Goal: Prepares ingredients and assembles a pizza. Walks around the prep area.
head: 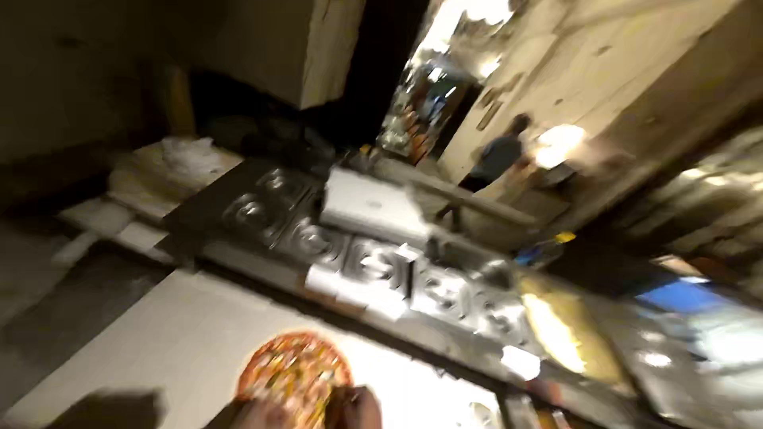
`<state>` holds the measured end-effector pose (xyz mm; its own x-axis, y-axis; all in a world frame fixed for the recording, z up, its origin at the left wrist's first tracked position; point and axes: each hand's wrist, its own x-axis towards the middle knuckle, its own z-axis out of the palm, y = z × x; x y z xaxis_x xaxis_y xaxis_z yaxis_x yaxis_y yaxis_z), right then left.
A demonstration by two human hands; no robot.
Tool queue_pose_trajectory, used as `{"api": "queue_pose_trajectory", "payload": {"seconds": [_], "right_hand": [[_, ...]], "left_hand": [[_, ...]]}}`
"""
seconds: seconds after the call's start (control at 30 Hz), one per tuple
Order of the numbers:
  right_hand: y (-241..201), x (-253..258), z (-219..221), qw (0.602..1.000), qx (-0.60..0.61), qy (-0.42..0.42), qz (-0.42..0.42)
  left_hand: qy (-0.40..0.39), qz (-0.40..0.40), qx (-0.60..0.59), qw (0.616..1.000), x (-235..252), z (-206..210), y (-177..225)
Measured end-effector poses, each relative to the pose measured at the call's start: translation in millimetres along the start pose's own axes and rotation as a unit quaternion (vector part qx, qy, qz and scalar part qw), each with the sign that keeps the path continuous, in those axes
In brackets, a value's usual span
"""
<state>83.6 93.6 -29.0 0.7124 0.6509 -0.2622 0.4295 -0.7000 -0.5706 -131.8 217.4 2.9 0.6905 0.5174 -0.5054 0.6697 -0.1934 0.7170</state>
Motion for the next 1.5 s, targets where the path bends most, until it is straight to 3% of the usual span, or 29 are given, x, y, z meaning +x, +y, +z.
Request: {"api": "queue_pose_trajectory", "payload": {"seconds": [0.13,0.3,0.43,0.53,0.7,0.83,1.03,1.17,1.3,1.4,1.5], "right_hand": [[39.8,-16.4,30.7,0.989,0.078,-0.095,-0.088],[29.6,-52.3,75.3,0.978,0.108,-0.159,-0.086],[3.1,-64.4,91.1,0.978,0.001,-0.15,-0.142],[2.8,-58.7,93.3,0.972,-0.055,-0.129,-0.19],[4.2,-27.0,84.3,0.978,-0.037,0.002,-0.204],[-10.6,5.0,90.6,0.976,-0.093,-0.05,-0.188],[-53.4,61.8,95.8,0.974,-0.115,-0.007,-0.194],[-62.5,93.8,106.9,0.964,-0.151,-0.022,-0.216],[-57.1,104.6,94.8,0.964,-0.167,-0.028,-0.203],[-45.4,105.1,81.5,0.963,-0.175,-0.038,-0.199],[-35.1,96.6,73.1,0.958,-0.162,-0.028,-0.237]], "left_hand": [[0.028,-0.061,0.066,0.996,3.8,-2.4,-53.1],[0.048,-0.045,-0.009,0.998,-1.4,21.3,-90.9],[0.066,-0.02,0.084,0.994,2.5,42.5,-93.2],[0.122,0.029,0.156,0.98,11.6,45.5,-98.8],[0.213,0.093,0.182,0.956,24.2,33.8,-89.3],[0.159,0.053,0.228,0.959,55.4,23.1,-86.5],[0.128,0.052,0.285,0.948,76.4,6.6,-81.3],[0.208,0.101,0.242,0.942,66.9,-1.4,-91.6],[0.296,0.118,0.15,0.936,25.4,1.3,-106.4],[0.324,0.08,0.029,0.942,-19.8,22.5,-118.7],[0.333,-0.017,-0.055,0.941,-66.8,59.1,-139.9]]}}
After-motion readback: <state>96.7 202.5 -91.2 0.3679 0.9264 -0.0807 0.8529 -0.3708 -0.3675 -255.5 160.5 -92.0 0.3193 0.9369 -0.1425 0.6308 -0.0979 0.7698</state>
